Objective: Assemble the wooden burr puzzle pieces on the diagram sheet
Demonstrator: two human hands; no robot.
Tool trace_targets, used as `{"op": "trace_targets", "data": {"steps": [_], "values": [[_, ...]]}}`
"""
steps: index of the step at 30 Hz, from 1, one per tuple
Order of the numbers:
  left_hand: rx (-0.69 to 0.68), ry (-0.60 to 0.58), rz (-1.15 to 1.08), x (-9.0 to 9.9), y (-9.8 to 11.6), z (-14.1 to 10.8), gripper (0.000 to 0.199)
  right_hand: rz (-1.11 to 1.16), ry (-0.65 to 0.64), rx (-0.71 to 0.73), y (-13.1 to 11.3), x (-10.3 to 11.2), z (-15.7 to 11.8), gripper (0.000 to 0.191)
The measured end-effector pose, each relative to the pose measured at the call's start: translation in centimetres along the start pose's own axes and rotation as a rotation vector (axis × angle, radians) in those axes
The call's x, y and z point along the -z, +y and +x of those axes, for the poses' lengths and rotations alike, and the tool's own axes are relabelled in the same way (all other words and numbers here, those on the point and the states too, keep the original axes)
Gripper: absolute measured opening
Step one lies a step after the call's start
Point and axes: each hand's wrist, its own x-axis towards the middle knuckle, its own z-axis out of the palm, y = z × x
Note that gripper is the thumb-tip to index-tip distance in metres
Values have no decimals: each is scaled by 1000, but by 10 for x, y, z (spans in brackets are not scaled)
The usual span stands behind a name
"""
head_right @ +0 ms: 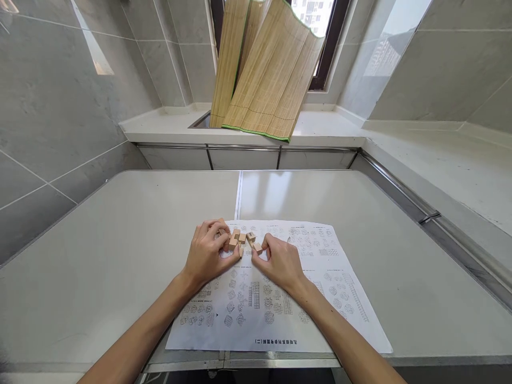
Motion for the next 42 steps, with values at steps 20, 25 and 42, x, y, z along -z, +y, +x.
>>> {"op": "trace_targets", "data": {"steps": [20, 25, 42], "values": [[145, -108, -96, -4, -1, 1, 18, 16, -57, 133, -2, 0, -2, 18], [62, -162, -205, -3, 1, 0, 23, 62, -102, 253, -3, 2, -1, 17], [549, 109, -277, 8, -46, 14, 36, 331, -259, 467, -11, 2, -8, 36]]}}
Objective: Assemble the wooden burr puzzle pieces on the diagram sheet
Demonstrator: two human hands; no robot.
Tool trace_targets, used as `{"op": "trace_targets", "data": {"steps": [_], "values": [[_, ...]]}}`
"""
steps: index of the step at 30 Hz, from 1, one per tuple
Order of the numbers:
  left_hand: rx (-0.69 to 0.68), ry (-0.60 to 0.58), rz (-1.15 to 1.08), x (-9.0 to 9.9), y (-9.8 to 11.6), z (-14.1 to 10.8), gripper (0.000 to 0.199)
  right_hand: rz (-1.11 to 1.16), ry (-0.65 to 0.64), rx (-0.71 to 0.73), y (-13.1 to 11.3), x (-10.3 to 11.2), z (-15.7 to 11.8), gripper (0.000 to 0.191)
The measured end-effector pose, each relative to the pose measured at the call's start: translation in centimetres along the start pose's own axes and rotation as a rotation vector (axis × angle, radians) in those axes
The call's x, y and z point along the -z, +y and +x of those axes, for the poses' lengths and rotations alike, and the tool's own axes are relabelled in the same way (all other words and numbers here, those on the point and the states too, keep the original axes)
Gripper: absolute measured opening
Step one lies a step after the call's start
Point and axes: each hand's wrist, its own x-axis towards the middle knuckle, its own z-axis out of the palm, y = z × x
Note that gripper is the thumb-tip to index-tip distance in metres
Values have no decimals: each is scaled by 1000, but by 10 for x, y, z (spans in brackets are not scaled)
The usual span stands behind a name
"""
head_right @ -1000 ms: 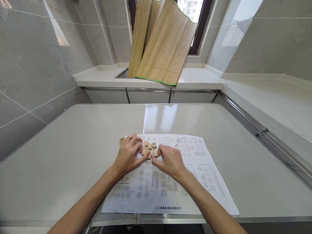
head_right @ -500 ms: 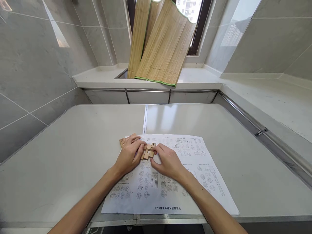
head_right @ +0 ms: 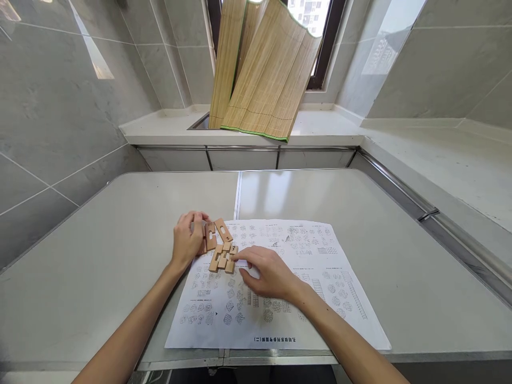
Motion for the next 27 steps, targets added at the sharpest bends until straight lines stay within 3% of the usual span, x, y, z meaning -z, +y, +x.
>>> {"op": "trace_targets", "data": {"steps": [4, 8, 27], "values": [[120, 57, -5, 3, -23, 12, 36, -34, 141, -138, 3, 2, 0, 19], [205, 30, -45, 0, -33, 13, 35, -97, 137, -148, 8, 1, -1, 20], [178, -84, 34, 3, -29, 10, 29, -160, 119, -127, 13, -1, -3, 22]]}}
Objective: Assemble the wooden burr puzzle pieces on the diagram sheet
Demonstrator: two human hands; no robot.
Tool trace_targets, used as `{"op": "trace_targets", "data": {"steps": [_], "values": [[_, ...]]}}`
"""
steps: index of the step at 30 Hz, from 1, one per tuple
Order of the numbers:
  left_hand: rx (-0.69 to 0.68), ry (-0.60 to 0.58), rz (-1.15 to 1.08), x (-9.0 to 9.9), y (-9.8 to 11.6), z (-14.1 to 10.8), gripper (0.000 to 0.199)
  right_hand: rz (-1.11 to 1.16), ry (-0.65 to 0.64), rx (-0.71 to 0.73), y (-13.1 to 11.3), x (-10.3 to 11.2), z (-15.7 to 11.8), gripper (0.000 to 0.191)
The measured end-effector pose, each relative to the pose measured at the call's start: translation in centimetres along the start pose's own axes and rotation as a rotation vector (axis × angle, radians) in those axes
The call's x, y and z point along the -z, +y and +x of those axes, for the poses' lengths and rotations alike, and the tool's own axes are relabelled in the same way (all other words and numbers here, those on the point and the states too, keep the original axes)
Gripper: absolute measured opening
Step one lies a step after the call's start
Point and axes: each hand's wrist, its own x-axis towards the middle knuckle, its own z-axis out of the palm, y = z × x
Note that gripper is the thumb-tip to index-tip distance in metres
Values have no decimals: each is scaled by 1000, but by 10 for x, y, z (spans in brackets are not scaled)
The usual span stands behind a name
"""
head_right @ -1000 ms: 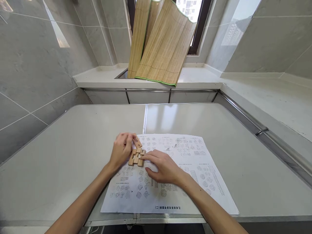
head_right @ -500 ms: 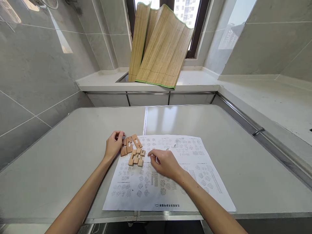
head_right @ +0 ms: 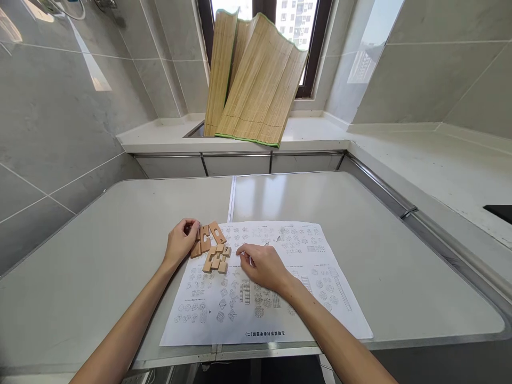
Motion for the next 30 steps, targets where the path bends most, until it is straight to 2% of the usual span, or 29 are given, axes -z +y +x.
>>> {"op": "trace_targets", "data": {"steps": [30], "values": [[-93, -38, 119, -6, 1, 5, 29, -8, -17, -6, 1, 5, 5, 21]]}}
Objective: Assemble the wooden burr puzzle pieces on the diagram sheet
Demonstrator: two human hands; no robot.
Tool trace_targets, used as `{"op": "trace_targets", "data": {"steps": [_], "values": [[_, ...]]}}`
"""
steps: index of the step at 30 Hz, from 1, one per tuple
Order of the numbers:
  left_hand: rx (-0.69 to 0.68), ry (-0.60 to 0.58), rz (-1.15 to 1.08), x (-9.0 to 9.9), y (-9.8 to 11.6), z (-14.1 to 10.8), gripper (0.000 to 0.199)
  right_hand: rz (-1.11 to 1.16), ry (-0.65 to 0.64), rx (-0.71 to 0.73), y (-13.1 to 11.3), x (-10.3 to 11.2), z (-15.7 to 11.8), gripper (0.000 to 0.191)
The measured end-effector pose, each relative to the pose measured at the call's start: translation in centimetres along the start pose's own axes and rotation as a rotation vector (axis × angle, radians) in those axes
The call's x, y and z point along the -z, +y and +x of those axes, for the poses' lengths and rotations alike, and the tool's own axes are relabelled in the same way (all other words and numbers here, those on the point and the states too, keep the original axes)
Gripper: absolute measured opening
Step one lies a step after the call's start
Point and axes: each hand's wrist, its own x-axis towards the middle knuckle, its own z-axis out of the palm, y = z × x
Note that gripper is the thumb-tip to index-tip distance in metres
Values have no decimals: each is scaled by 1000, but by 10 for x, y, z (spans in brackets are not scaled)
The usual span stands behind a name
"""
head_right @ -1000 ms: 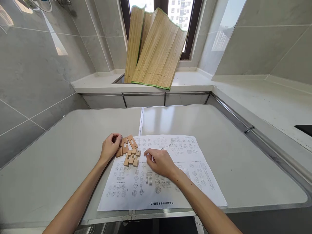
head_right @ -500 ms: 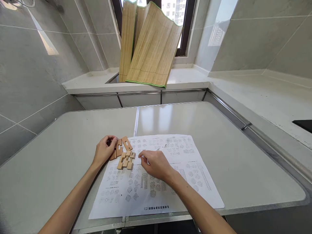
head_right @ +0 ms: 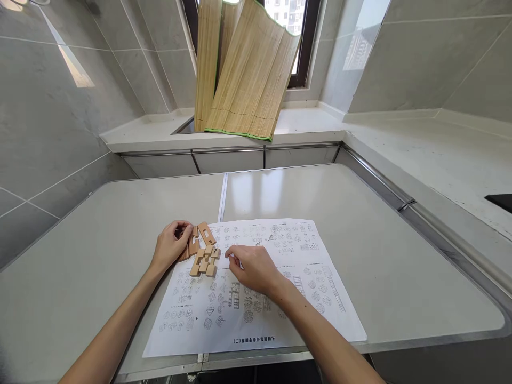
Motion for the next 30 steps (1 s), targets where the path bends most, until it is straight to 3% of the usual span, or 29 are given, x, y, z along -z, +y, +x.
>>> {"op": "trace_targets", "data": {"steps": [30], "values": [[-26, -29, 17, -1, 0, -1, 24, 20, 7, -10, 2, -3, 0, 22]]}}
